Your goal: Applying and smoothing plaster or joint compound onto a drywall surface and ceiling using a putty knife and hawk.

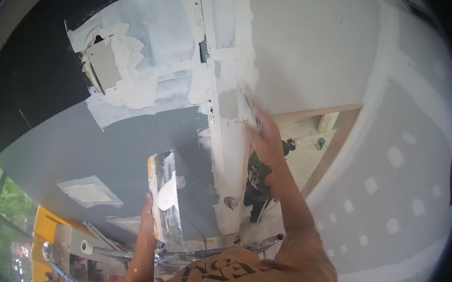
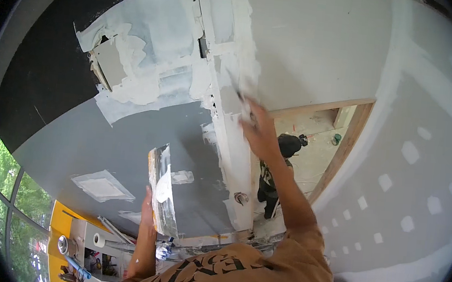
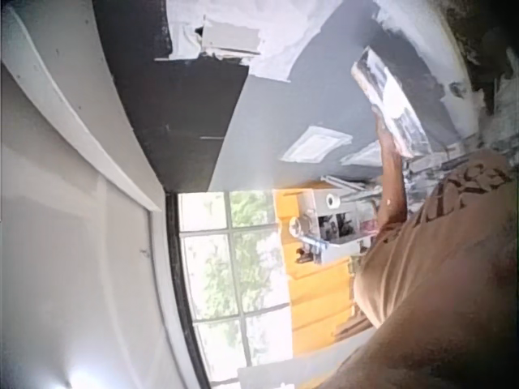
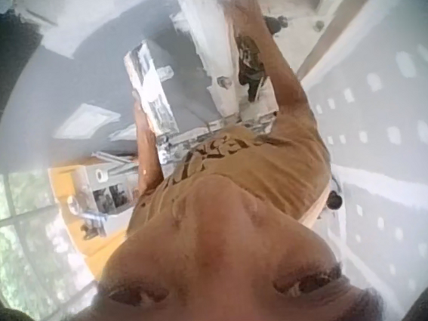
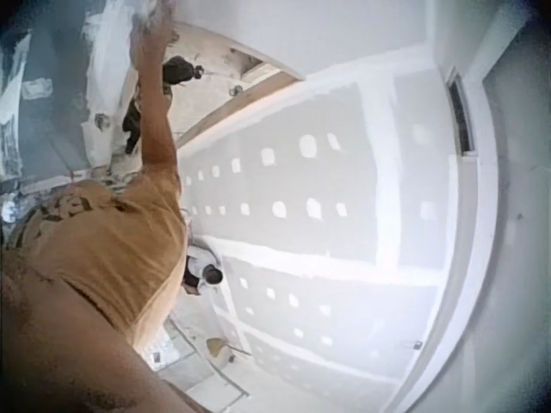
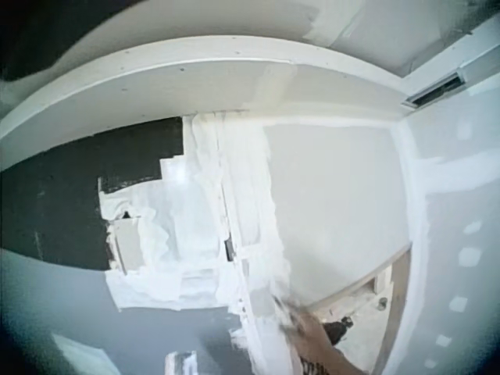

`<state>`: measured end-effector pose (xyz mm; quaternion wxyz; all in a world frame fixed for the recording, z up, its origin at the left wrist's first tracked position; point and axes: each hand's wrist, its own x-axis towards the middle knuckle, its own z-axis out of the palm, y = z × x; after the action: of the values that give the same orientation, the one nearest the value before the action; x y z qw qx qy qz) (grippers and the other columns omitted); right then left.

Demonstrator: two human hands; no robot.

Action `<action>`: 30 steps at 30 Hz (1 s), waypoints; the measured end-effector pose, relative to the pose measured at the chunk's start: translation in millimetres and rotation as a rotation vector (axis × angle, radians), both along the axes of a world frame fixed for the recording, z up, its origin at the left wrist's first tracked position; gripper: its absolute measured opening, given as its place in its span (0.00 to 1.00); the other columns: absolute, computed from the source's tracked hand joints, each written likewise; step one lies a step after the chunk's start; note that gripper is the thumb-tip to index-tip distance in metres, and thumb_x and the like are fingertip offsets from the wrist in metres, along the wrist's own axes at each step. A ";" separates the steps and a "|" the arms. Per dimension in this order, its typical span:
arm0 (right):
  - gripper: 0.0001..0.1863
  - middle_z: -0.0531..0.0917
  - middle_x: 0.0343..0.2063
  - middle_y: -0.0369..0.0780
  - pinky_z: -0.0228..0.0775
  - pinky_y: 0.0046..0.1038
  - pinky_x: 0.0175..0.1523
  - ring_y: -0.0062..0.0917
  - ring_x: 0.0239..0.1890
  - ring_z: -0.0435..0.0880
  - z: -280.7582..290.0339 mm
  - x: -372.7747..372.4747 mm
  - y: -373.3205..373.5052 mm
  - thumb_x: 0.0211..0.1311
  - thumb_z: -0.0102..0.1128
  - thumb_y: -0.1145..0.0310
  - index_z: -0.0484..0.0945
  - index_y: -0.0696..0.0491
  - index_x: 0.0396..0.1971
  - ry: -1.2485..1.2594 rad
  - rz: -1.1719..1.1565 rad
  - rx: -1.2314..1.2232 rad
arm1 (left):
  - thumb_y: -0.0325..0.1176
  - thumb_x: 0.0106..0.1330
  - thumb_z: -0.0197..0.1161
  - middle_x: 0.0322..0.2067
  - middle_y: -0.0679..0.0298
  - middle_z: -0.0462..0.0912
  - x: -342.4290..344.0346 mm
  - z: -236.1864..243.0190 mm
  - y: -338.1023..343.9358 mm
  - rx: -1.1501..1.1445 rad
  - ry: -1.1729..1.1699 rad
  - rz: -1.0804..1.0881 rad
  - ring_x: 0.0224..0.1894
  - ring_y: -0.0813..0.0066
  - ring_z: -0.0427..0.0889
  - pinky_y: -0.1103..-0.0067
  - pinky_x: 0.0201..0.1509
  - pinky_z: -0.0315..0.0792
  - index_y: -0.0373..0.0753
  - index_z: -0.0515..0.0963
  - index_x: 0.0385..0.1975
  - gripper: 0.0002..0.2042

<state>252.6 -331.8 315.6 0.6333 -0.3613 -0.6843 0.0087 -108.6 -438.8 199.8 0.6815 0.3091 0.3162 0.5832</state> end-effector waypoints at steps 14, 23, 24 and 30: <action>0.39 0.61 0.68 0.59 0.74 0.46 0.61 0.57 0.63 0.71 55.5 -57.6 136.4 0.57 0.53 0.83 0.62 0.51 0.72 -0.321 -0.516 -0.036 | 0.58 0.77 0.46 0.53 0.61 0.80 -42.8 -74.1 -35.9 -0.073 -0.069 0.225 0.49 0.67 0.82 0.69 0.51 0.79 0.41 0.67 0.68 0.31; 0.38 0.64 0.68 0.53 0.75 0.43 0.59 0.50 0.61 0.74 150.6 -43.3 157.3 0.56 0.53 0.84 0.64 0.51 0.70 -0.247 -0.579 0.283 | 0.59 0.78 0.44 0.51 0.61 0.80 -56.4 -79.9 -36.6 -0.148 -0.044 0.223 0.48 0.67 0.81 0.69 0.51 0.78 0.39 0.67 0.67 0.31; 0.38 0.64 0.68 0.52 0.75 0.43 0.59 0.50 0.60 0.74 149.8 -44.5 160.9 0.56 0.53 0.84 0.64 0.51 0.70 -0.255 -0.567 0.240 | 0.59 0.78 0.44 0.50 0.61 0.80 -55.7 -82.0 -35.8 -0.136 -0.011 0.231 0.48 0.67 0.81 0.69 0.51 0.78 0.39 0.68 0.67 0.31; 0.39 0.60 0.70 0.54 0.72 0.44 0.62 0.53 0.60 0.73 62.6 -56.3 150.2 0.54 0.54 0.84 0.63 0.55 0.70 -0.291 -0.555 0.004 | 0.58 0.78 0.45 0.51 0.60 0.81 -38.0 -62.9 -31.0 -0.143 -0.041 0.242 0.47 0.67 0.82 0.70 0.50 0.80 0.41 0.67 0.68 0.30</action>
<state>196.3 -181.5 378.2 0.5074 -0.5307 -0.6430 -0.2177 -146.7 -469.9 136.9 0.6328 0.2076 0.3780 0.6431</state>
